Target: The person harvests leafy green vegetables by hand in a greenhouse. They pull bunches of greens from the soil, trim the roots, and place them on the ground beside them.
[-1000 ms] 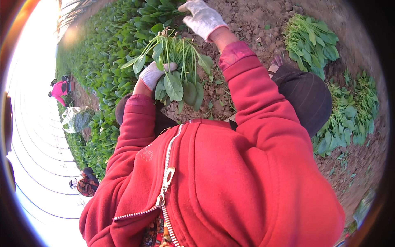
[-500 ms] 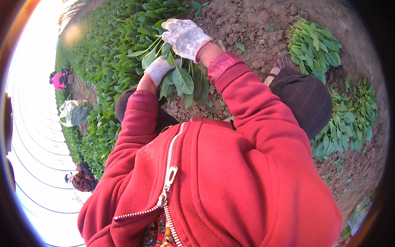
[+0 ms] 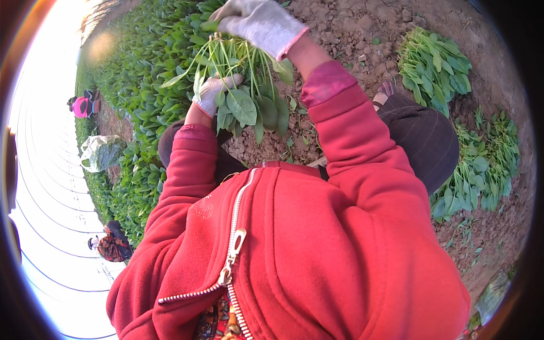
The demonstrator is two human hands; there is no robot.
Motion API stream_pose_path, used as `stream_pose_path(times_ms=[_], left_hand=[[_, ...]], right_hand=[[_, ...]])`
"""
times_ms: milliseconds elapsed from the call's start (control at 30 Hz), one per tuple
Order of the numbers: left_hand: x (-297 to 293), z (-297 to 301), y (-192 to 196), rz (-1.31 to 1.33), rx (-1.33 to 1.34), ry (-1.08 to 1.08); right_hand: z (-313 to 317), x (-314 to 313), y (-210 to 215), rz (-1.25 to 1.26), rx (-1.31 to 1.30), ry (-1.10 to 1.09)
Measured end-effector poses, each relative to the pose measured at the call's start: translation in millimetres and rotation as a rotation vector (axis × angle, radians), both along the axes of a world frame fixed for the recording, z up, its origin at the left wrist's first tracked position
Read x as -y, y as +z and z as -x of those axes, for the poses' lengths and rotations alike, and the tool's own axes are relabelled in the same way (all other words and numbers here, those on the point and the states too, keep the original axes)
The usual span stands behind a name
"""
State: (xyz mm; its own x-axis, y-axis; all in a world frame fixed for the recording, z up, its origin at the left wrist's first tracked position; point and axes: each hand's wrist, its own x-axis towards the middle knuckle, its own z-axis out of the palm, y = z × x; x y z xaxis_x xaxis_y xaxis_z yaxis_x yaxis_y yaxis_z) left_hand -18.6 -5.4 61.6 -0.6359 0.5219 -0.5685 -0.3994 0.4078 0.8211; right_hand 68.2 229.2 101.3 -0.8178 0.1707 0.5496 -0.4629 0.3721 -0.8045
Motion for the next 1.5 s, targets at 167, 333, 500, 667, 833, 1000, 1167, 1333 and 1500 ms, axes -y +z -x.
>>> stream_pose_path(times_ms=[167,333,500,667,833,1000,1167,1333,1500], left_hand=[[8.2,-8.0,8.5,-0.3,0.023,-0.002],[9.9,-7.9,15.2,-0.321,0.005,-0.012],[5.8,-3.3,15.5,-0.315,-0.082,-0.084],[6.4,-2.4,15.6,-0.364,-0.025,-0.097],[8.8,-7.3,16.5,-0.416,0.035,-0.063],[7.1,-14.2,21.9,-0.442,0.085,-0.086],[6.0,-16.2,26.6,-0.405,0.102,-0.165],[6.7,-12.6,21.0,-0.404,0.064,-0.129],[7.0,-9.7,11.4,-0.399,0.07,-0.017]], right_hand=[[-5.9,-66.9,-30.6,-0.414,0.628,-0.848],[2.3,-75.8,-63.1,-0.325,0.593,-0.628],[-1.2,-44.0,-52.0,0.1,0.434,-0.022],[0.9,-19.4,-43.2,0.229,0.459,0.195],[5.2,-19.2,-41.8,0.201,0.623,0.192],[-6.4,-27.7,-33.0,0.165,0.54,0.227],[-11.9,-49.4,-33.6,0.865,0.166,0.448],[-1.5,-66.8,-53.8,-0.51,1.055,-0.602],[2.5,-38.6,-71.4,0.364,0.685,-0.172]])
